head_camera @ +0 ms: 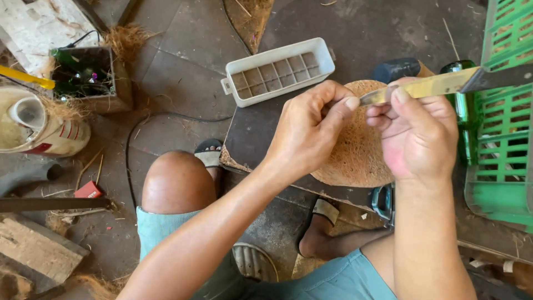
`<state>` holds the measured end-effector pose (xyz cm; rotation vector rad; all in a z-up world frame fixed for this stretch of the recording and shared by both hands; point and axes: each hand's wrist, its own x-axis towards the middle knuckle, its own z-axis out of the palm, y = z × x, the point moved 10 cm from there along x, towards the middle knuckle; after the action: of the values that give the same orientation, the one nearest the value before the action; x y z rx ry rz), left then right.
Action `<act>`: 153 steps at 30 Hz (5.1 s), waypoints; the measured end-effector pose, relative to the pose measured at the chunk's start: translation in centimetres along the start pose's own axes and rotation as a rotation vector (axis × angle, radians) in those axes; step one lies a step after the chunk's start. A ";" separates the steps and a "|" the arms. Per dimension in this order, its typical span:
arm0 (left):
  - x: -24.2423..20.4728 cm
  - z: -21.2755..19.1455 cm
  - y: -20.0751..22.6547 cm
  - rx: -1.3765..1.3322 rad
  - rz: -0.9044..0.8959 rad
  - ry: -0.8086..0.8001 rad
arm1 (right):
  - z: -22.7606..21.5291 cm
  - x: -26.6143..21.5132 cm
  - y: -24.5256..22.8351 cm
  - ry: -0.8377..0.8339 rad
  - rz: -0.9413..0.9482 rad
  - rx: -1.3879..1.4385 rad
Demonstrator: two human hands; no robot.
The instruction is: The person scrapes the surface of a round coco peat disc using a small knife. The person holds the disc with the left hand and uses the right hand to scrape off loose fibers from the top surface.
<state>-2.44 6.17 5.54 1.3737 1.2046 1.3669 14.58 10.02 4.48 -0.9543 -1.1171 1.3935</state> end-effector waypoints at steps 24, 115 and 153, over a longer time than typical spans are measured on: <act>-3.4 2.3 -5.2 0.047 0.043 0.042 | 0.0 0.3 2.3 0.055 0.074 -0.531; 2.8 2.1 -9.0 -0.232 -0.371 0.067 | -8.2 2.6 -1.0 0.287 -0.117 -0.193; 1.7 4.6 -8.7 -0.075 -0.171 -0.203 | -3.7 3.8 1.4 0.123 -0.069 -0.517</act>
<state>1.45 9.83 -2.88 1.2921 1.0975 1.1141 17.33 14.21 2.30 -1.3322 -1.4337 0.9882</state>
